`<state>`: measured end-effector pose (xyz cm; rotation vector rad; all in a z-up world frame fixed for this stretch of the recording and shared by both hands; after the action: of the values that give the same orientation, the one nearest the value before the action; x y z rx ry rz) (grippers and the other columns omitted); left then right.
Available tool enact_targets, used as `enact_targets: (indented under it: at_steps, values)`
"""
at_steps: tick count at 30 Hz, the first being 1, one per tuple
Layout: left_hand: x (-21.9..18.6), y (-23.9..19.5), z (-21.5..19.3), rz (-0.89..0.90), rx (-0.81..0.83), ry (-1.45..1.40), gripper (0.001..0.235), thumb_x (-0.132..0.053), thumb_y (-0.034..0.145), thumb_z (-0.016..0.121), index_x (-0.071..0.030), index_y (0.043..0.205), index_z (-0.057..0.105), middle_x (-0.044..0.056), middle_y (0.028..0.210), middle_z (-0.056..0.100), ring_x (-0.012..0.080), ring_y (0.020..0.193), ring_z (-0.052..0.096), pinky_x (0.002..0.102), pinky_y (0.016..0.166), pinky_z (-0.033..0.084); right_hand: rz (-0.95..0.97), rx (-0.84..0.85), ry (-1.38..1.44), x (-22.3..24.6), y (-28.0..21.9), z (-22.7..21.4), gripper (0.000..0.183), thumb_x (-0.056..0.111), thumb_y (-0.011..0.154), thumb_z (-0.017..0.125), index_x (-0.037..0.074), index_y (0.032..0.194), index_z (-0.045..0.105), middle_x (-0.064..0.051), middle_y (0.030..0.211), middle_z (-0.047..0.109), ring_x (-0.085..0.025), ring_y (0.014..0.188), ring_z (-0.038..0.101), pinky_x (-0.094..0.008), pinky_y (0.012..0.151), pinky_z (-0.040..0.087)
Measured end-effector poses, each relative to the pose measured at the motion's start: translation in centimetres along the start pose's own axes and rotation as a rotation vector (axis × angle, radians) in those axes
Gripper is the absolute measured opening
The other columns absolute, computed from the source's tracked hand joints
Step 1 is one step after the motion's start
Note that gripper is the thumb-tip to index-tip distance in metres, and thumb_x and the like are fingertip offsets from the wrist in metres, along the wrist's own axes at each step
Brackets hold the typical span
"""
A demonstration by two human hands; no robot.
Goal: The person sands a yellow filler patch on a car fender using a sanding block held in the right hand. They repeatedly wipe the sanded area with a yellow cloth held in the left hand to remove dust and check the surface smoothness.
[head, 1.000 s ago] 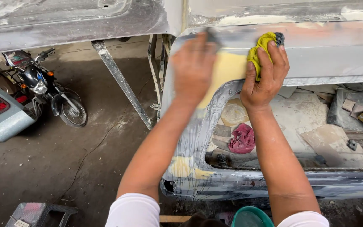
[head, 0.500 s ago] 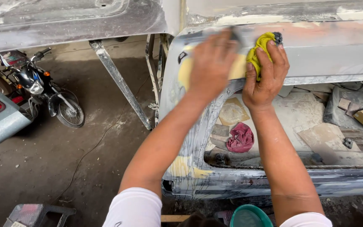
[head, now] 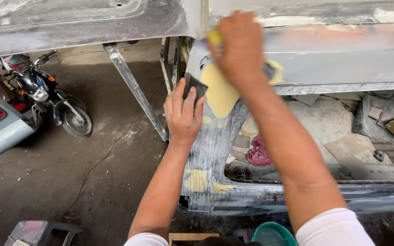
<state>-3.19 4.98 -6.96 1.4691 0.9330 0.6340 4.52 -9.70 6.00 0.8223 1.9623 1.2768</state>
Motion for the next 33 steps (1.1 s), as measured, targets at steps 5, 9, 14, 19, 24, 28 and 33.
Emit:
enact_targets:
  at_steps: [5,9,14,19,24,28,33]
  values:
    - [0.5,-1.0,0.6,-0.007,-0.049,-0.006,0.03,-0.017,0.099,0.076,0.001,0.12,0.065,0.024,0.139,0.059,0.0418,0.117,0.062,0.05,0.099,0.052,-0.13,0.046,0.034,3.5,0.7,0.3,0.034,0.022,0.083,0.085,0.009,0.103,0.06,-0.011,0.103,0.055,-0.033,0.101,0.052,-0.047,0.084,0.042]
    - [1.0,-1.0,0.8,0.01,-0.051,-0.02,0.029,-0.017,0.099,0.076,0.001,0.119,0.064,0.025,0.138,0.059,0.0415,0.117,0.062,0.05,0.099,0.052,-0.155,-0.026,0.095,-4.2,-1.8,-1.4,0.036,0.014,0.081,0.085,0.008,0.107,0.06,-0.012,0.105,0.059,-0.034,0.103,0.056,-0.048,0.089,0.044]
    - [-0.1,4.3,1.1,0.123,-0.02,0.026,0.029,-0.02,0.102,0.074,0.0,0.121,0.065,0.022,0.139,0.059,0.0403,0.121,0.061,0.049,0.1,0.05,0.039,-0.078,-0.103,-12.7,-6.5,-7.8,0.016,0.011,0.098,0.07,0.006,0.105,0.056,-0.014,0.101,0.053,-0.033,0.099,0.053,-0.044,0.085,0.039]
    - [-3.3,9.2,5.9,0.309,0.084,0.071,0.032,-0.023,0.102,0.07,0.0,0.123,0.065,0.021,0.14,0.058,0.0388,0.124,0.058,0.05,0.104,0.047,0.051,-0.138,-0.144,-10.5,-6.1,-10.0,0.015,0.013,0.102,0.07,0.005,0.11,0.061,-0.016,0.112,0.06,-0.036,0.106,0.053,-0.045,0.093,0.039]
    - [-1.4,10.4,5.0,0.502,0.31,0.041,0.032,-0.022,0.101,0.069,-0.003,0.127,0.067,0.018,0.144,0.057,0.0367,0.13,0.057,0.05,0.106,0.044,0.046,-0.112,-0.015,-11.1,-6.4,-10.6,0.018,0.014,0.103,0.072,0.003,0.115,0.063,-0.015,0.12,0.065,-0.034,0.113,0.059,-0.045,0.096,0.043]
    - [1.6,10.6,0.9,0.427,0.273,0.035,0.033,-0.024,0.1,0.071,-0.004,0.126,0.067,0.015,0.147,0.058,0.0336,0.133,0.054,0.05,0.107,0.043,0.036,-0.109,0.007,-11.2,-6.4,-10.1,0.017,0.012,0.104,0.071,0.003,0.116,0.062,-0.014,0.119,0.063,-0.033,0.112,0.059,-0.043,0.095,0.045]
    - [-4.4,10.8,9.7,0.566,0.402,-0.053,0.023,-0.007,0.101,0.059,-0.012,0.121,0.067,0.012,0.148,0.057,0.0343,0.137,0.052,0.05,0.118,0.039,0.068,-0.127,-0.007,-10.2,-5.8,-10.0,0.012,0.011,0.104,0.07,0.003,0.111,0.063,-0.014,0.115,0.063,-0.035,0.11,0.059,-0.045,0.095,0.046]
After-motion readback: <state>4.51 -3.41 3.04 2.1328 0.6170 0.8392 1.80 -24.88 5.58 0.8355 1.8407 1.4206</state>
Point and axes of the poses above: each hand's wrist, its own y-axis towards the middle knuckle, its own z-axis out of the palm, x = y × z, the point moved 2 cm from there along y, towards the middle knuckle
